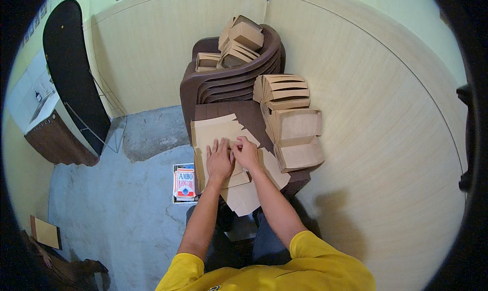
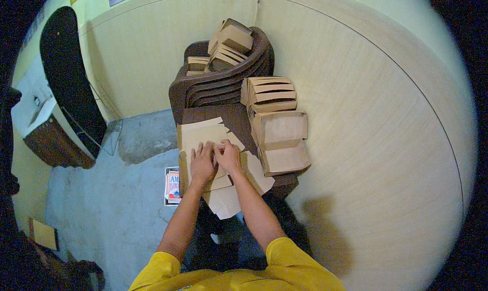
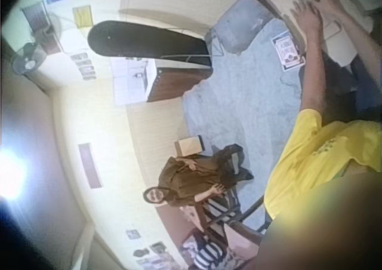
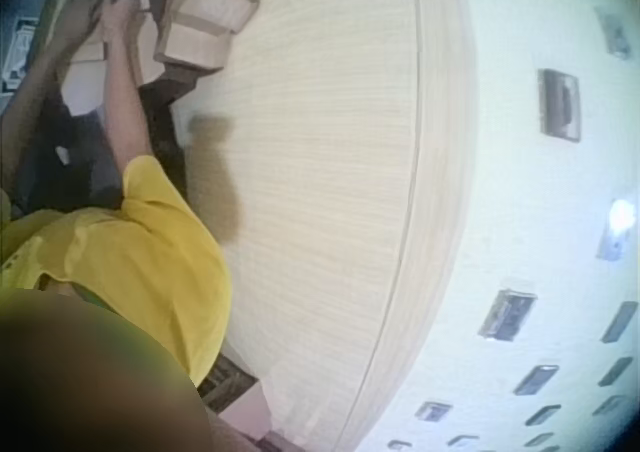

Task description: The person assembles flat cardboard pieces into small boxes by folding and tucking the flaps. They handle each piece by hand, fold the sides, and secure the tabs to form a box, then place the finished box on a stack.

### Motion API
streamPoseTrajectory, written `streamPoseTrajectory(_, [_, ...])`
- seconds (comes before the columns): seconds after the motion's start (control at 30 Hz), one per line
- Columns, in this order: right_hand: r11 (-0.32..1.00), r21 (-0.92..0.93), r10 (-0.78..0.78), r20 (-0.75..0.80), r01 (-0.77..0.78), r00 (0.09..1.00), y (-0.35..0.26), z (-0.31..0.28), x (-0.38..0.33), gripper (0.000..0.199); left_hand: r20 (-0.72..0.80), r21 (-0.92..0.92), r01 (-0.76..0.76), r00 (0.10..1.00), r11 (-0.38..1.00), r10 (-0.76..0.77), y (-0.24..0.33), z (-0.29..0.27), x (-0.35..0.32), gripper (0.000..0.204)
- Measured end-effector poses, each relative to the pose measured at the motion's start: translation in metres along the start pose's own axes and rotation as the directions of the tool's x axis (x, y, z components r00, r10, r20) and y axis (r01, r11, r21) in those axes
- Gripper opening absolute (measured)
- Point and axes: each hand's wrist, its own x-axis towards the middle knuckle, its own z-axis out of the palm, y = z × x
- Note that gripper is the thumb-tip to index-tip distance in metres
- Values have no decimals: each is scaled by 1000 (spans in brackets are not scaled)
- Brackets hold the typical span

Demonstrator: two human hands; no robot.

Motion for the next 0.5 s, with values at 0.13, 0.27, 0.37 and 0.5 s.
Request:
streamPoseTrajectory(0.13, [999,-27,-38,60,39,998,-5,-10,-25,65,35,17,-45,998,999,44,-2,1,-2,50])
streamPoseTrajectory(0.27, [943,-322,130,136,-80,982,-15,-25,-38,82,82,99,-61,995,993,53,-2,0,-1,50])
streamPoseTrajectory(0.37, [907,-418,178,272,-51,946,-22,-32,-33,87,95,101,-71,994,992,61,-3,-1,1,50])
streamPoseTrajectory(0.5, [934,-319,257,295,-158,920,-25,-36,-14,89,98,84,-64,994,994,56,-1,-4,-1,50])
